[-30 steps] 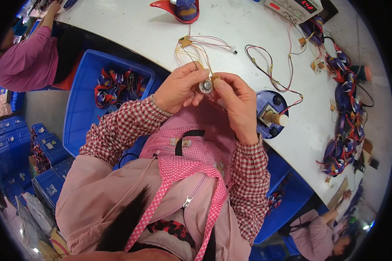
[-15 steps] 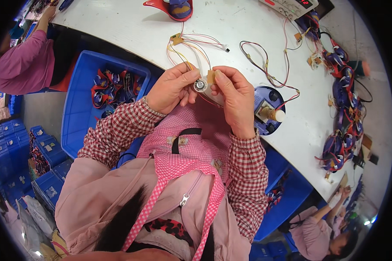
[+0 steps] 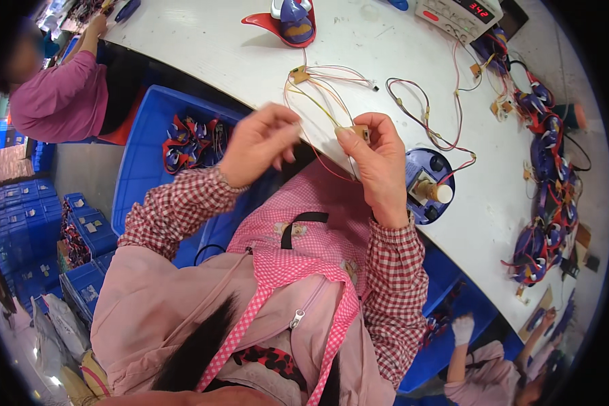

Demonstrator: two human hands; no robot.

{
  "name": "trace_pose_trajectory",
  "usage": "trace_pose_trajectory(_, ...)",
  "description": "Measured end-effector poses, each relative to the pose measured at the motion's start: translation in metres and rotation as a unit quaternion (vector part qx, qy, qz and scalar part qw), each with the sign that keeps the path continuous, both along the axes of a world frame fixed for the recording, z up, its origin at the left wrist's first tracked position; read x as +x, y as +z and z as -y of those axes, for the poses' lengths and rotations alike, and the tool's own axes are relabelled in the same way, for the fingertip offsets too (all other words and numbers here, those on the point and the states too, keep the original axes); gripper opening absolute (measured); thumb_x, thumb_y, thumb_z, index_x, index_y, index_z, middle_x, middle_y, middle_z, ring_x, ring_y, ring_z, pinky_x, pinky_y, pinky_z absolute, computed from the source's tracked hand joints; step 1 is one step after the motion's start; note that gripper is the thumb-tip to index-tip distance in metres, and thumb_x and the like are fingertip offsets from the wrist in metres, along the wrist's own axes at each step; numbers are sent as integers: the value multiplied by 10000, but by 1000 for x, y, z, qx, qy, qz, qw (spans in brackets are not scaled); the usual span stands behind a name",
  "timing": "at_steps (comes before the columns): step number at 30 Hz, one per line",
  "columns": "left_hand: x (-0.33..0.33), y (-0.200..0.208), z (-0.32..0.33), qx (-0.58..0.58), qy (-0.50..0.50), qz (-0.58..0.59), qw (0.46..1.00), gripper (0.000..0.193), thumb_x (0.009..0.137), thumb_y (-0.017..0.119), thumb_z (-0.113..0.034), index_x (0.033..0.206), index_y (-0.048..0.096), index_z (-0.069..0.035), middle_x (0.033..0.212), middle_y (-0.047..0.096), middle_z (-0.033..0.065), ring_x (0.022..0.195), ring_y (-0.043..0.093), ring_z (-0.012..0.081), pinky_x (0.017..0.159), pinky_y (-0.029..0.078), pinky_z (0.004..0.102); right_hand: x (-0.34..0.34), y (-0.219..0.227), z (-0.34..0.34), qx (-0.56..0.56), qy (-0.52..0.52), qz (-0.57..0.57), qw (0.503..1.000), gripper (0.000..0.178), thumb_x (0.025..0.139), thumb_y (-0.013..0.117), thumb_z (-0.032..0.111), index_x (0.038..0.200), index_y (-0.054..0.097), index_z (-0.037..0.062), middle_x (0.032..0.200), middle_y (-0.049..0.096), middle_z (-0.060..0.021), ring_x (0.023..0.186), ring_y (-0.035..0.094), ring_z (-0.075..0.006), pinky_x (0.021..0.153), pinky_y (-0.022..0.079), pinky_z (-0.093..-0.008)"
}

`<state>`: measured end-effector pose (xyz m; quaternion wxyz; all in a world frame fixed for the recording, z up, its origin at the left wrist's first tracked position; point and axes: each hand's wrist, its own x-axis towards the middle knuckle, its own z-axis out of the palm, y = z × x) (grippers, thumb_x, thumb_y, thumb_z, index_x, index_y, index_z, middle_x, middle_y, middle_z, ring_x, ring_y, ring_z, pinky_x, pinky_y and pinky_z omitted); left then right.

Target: Assembling electronic toy components by connecting wires and fitting parts into a plastic housing.

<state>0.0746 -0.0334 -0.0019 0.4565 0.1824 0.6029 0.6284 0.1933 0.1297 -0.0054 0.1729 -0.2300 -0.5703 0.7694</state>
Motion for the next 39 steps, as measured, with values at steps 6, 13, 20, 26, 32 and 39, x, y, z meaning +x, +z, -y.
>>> trace_pose_trajectory(6, -88, -21, -17, 24, 81, -739, 668, 294, 876, 592, -209, 1078, 567, 2, 843, 621, 90, 690, 594, 175, 632, 478, 299, -1, -2, 2, -46, 23, -11, 999, 191, 847, 651, 43, 981, 515, 36, 819, 566, -17, 690, 535, -80, 631, 440, -192)
trace_pose_trajectory(13, -101, -27, -47, -132, 75, -555, 818, 267, 836, 622, -272, 928, 630, -21, 778, 642, 94, 660, 600, 215, 623, 470, 312, -1, -5, 4, -43, 32, -9, 999, 194, 845, 656, 49, 974, 512, 37, 811, 565, -17, 690, 538, -83, 640, 443, -195)
trace_pose_trajectory(20, -104, -17, -55, -187, 10, -547, 816, 258, 832, 629, -291, 819, 627, -34, 701, 634, 84, 642, 605, 206, 602, 459, 314, -3, -6, 3, -32, 30, -6, 999, 244, 817, 701, 65, 969, 510, 47, 800, 573, -12, 673, 530, -65, 613, 436, -189)
trace_pose_trajectory(26, -102, -16, -53, -191, 12, -548, 814, 267, 828, 633, -300, 794, 626, -36, 688, 630, 88, 634, 603, 233, 592, 455, 331, -3, -8, 4, -40, 27, -10, 999, 246, 816, 702, 64, 970, 511, 45, 802, 569, -7, 669, 526, -58, 594, 430, -182)
trace_pose_trajectory(32, -95, -25, -49, -121, 44, -604, 786, 235, 828, 627, -253, 821, 625, -18, 770, 617, 113, 724, 594, 253, 649, 461, 338, -1, -5, 8, -16, 11, -19, 1000, 218, 831, 685, 69, 969, 519, 41, 834, 567, -5, 712, 526, -61, 646, 433, -185)
trace_pose_trajectory(39, -93, -31, -46, -91, 37, -640, 762, 203, 831, 623, -203, 863, 619, -3, 830, 605, 130, 780, 583, 260, 700, 466, 340, -3, -10, 10, 56, -14, -40, 998, 232, 819, 700, 74, 961, 521, 41, 830, 528, 24, 707, 467, -32, 625, 384, -164)
